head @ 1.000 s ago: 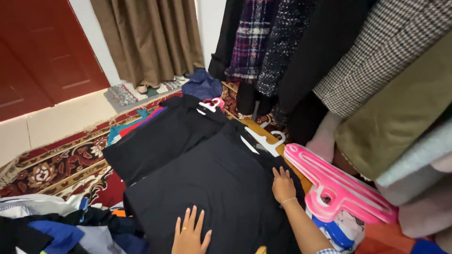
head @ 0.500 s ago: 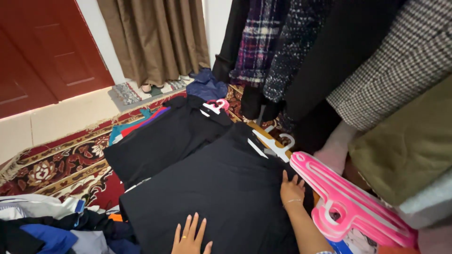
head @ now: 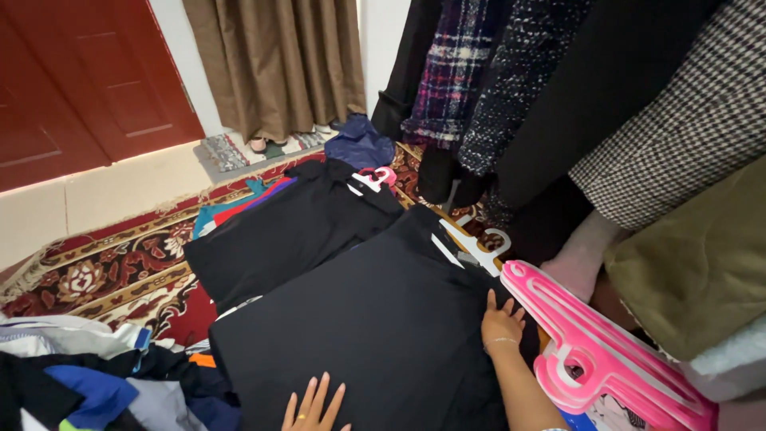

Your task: The person hangs several shirts on hangers. They place a black shirt, a blue shirt, and an orange shirt onto hangers and arrange them on a wooden table.

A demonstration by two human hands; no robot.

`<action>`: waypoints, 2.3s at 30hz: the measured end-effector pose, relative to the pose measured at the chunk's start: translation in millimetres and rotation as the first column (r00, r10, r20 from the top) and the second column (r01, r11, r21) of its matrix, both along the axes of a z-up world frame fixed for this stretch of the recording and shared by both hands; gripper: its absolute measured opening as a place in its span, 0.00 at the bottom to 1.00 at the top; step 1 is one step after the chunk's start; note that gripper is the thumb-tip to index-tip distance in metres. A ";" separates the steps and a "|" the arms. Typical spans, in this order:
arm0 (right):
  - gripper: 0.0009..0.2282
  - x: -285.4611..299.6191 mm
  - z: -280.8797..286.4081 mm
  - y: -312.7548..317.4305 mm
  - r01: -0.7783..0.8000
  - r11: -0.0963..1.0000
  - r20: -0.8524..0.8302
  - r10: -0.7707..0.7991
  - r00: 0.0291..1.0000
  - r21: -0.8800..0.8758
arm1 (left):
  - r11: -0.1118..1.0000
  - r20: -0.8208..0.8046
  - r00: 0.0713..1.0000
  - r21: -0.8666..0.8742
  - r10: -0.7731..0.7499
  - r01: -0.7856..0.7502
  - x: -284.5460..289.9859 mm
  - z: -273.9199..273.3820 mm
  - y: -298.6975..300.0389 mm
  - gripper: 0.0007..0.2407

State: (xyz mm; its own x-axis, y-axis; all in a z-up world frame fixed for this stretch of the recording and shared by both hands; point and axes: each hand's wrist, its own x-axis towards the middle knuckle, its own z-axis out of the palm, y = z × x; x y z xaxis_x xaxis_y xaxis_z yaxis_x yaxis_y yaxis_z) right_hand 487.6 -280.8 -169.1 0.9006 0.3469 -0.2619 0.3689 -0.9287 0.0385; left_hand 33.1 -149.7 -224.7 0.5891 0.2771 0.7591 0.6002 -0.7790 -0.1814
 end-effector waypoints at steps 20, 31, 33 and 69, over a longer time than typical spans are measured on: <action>0.31 -236.9 46.1 -152.0 -0.606 0.754 0.164 0.584 0.795 0.254 | 0.713 0.126 0.858 -0.504 -0.498 0.488 -40.2 64.1 -64.8 0.22; 0.28 -234.4 27.5 -226.9 -0.575 0.792 0.051 0.578 0.815 0.205 | 0.761 -0.152 0.902 -0.603 -0.405 0.240 -81.2 72.2 -137.7 0.24; 0.28 -240.7 46.3 -236.3 -0.571 0.747 -0.060 0.624 0.779 0.340 | 0.683 -0.147 0.882 -0.693 -0.447 0.231 -81.3 73.9 -140.8 0.23; 0.17 -367.2 33.9 -929.1 0.514 0.725 0.471 -0.689 0.552 0.459 | 0.000 0.242 0.648 -0.936 -0.722 0.351 156.8 173.2 -491.2 0.19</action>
State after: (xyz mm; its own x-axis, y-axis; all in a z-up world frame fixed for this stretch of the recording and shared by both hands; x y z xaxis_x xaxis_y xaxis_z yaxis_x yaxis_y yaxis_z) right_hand 120.4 -1209.9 -135.2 0.8471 -0.3656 0.3856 -0.2988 -0.9278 -0.2233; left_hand 189.9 -640.9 -51.5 0.9921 0.0997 0.0757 -0.0070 -0.5592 0.8290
